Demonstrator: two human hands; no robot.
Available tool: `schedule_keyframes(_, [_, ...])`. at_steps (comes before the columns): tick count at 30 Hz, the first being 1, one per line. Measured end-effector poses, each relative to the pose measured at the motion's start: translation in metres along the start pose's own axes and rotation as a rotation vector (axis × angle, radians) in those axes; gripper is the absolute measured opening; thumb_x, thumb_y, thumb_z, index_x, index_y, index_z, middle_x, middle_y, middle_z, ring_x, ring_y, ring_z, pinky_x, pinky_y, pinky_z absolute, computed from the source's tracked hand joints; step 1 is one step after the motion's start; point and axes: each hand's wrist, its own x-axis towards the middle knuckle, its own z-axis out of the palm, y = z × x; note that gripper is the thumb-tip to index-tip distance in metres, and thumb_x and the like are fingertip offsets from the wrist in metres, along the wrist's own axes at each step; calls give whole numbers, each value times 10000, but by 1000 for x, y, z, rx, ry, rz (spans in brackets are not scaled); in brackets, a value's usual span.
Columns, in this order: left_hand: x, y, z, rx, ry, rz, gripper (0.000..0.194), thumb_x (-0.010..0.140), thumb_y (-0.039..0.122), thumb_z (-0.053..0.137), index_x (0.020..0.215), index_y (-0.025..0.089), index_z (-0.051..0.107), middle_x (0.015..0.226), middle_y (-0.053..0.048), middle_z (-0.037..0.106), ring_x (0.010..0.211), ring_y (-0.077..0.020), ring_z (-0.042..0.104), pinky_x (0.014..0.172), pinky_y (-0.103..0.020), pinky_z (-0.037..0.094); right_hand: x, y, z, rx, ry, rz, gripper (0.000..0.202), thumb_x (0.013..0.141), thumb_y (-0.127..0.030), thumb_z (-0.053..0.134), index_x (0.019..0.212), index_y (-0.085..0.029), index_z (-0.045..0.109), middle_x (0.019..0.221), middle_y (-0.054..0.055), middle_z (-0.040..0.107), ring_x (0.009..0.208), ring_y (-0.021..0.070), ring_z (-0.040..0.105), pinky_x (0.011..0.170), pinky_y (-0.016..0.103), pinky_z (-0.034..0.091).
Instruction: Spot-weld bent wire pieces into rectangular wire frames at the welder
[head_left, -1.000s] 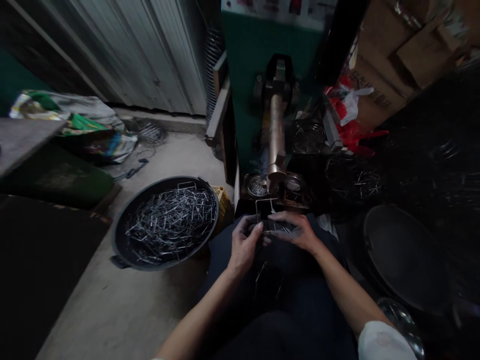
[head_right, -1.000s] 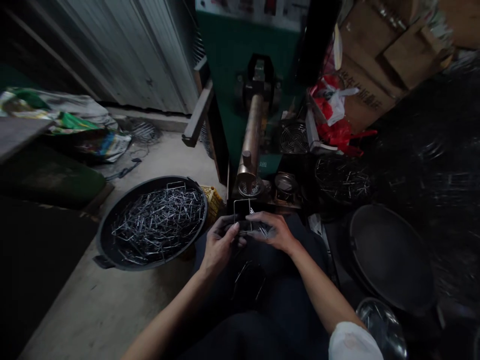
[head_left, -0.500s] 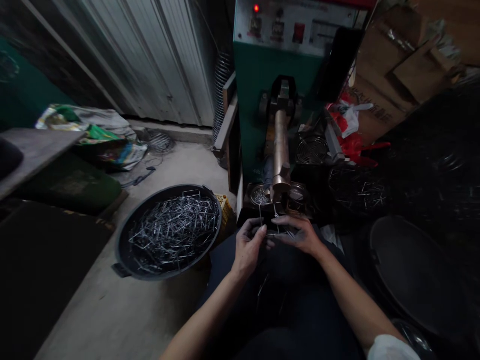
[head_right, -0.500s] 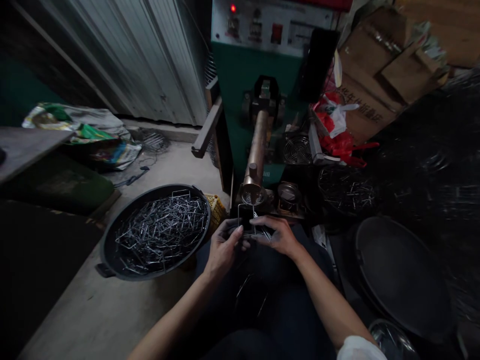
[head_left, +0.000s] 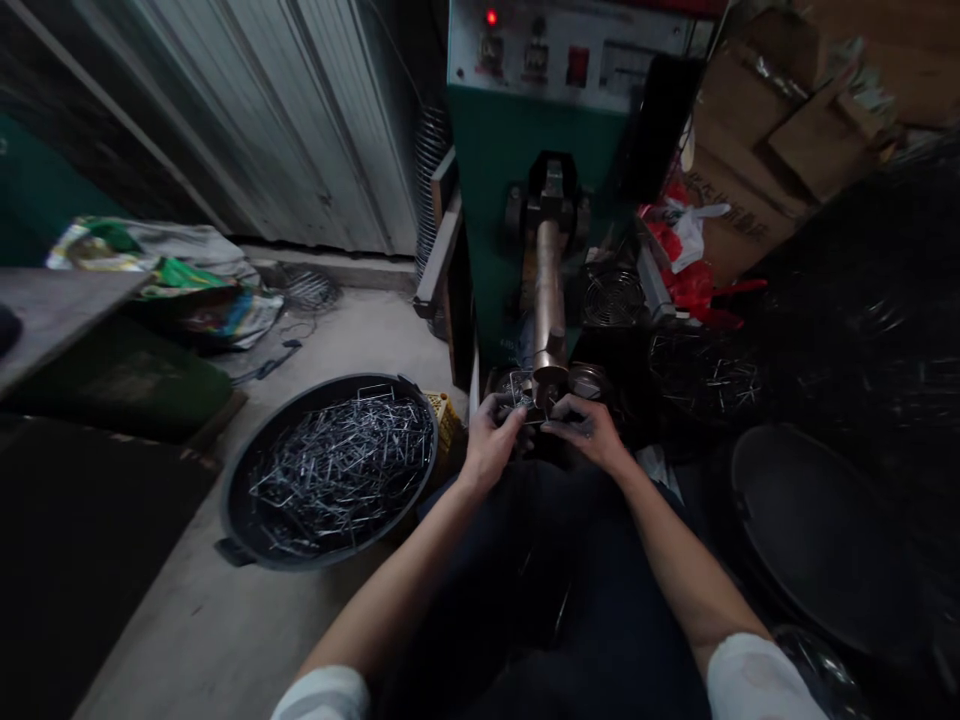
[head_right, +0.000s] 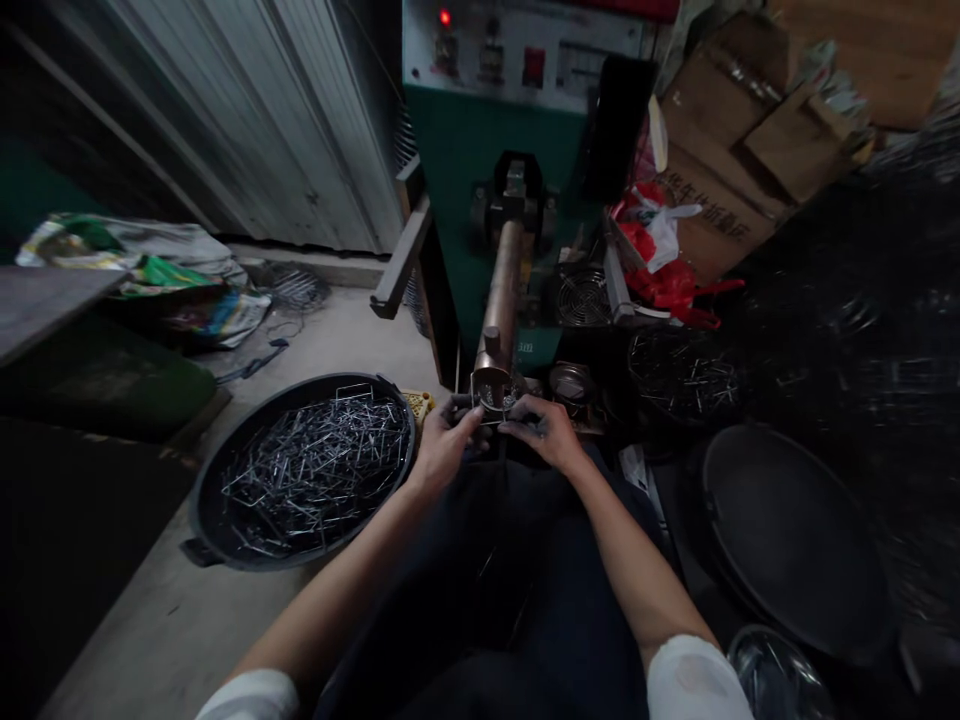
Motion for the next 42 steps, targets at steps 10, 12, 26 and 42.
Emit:
schedule_keyframes(10, [25,2,-1,-16,58,43,394,744,437,743,960,173,547,584,38,632,405,-128,582,370,-194,415,7,13,-12,65,72,53,293,831,-455,781,867,-184,676,847,20,674,817,181,621,778,288,483])
schedule_keyframes(12, [27,2,-2,-16,65,42,371,752,429,736,945,174,549,583,33,638,399,-127,580,369,-195,410,5,15,-15,87,84,60,312,820,-463,788,903,-181,684,899,39,692,874,195,645,826,309,506])
schedule_keyframes(26, [2,-15,-117,18,530,82,467,782,456,750,1073,166,527,730,13,651,538,-122,626,510,-225,504,-144,-14,-80,-82,-173,615,354,880,-512,711,941,-163,715,771,54,718,537,150,636,535,260,516])
schedule_keyframes(42, [-71,-91,5,1622,-926,543,165,873,152,609,749,159,718,920,-164,666,1068,-330,500,868,-473,381,-170,9,-49,-80,196,573,387,800,-566,755,832,-194,652,769,73,730,678,201,674,553,251,502])
